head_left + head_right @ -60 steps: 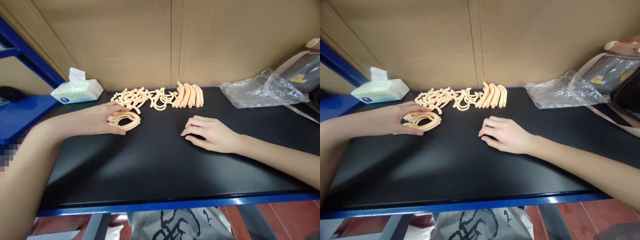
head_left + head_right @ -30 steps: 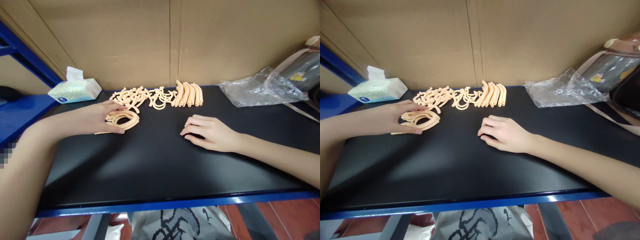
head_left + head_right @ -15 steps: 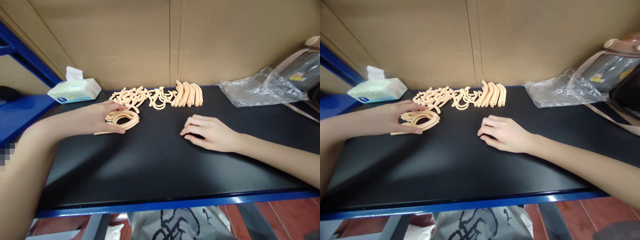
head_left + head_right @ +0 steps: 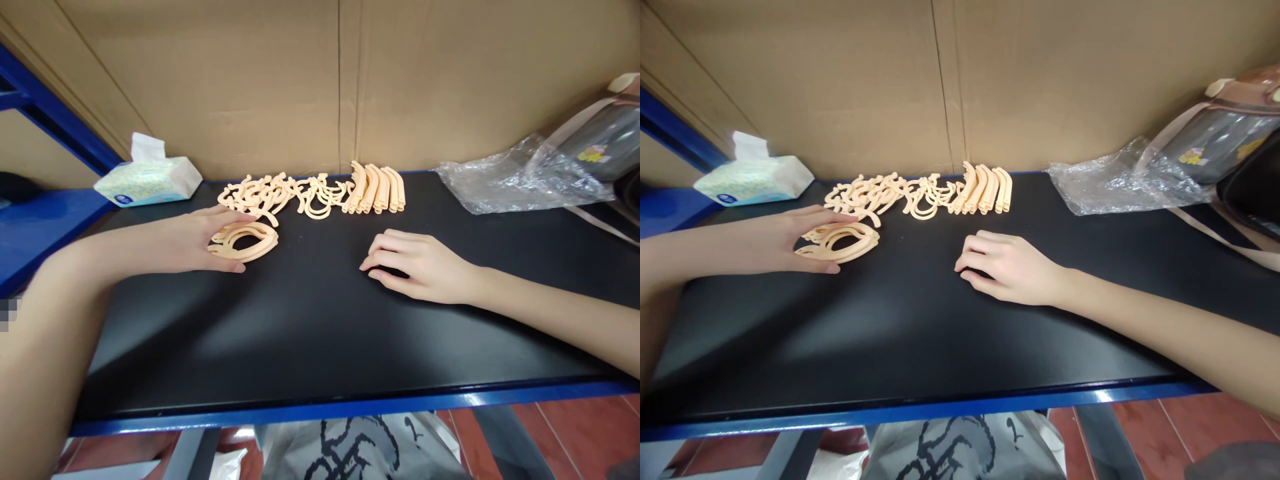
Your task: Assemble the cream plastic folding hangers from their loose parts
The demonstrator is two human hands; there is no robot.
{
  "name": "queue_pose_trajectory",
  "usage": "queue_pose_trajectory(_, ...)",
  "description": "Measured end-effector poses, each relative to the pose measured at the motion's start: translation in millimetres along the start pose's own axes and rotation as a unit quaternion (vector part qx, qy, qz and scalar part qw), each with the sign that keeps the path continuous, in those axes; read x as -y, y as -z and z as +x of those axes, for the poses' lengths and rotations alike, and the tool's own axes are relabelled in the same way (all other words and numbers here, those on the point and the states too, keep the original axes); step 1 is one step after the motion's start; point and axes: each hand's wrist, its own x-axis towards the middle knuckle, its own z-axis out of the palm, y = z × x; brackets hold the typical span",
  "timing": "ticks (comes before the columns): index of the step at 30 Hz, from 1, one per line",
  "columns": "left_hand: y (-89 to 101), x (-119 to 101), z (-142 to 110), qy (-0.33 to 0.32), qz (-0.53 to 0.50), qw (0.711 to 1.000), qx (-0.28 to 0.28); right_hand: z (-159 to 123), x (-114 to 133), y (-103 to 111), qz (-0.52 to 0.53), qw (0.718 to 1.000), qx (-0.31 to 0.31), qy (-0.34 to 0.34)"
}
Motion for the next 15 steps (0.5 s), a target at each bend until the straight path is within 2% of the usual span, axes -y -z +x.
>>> queue_pose_trajectory(9,-1.1,16.2,-6.7,-0.016,0.016,1.000,0.011,1.8,-0.1,0.0,0.004,1.000,-0.003,0.000)
queue_pose_trajectory(15,-1.8,24.6,-6.5,0.011,0.022,1.000,0.019,1.4,0.1,-0.1,0.003,1.000,-0.005,0.002)
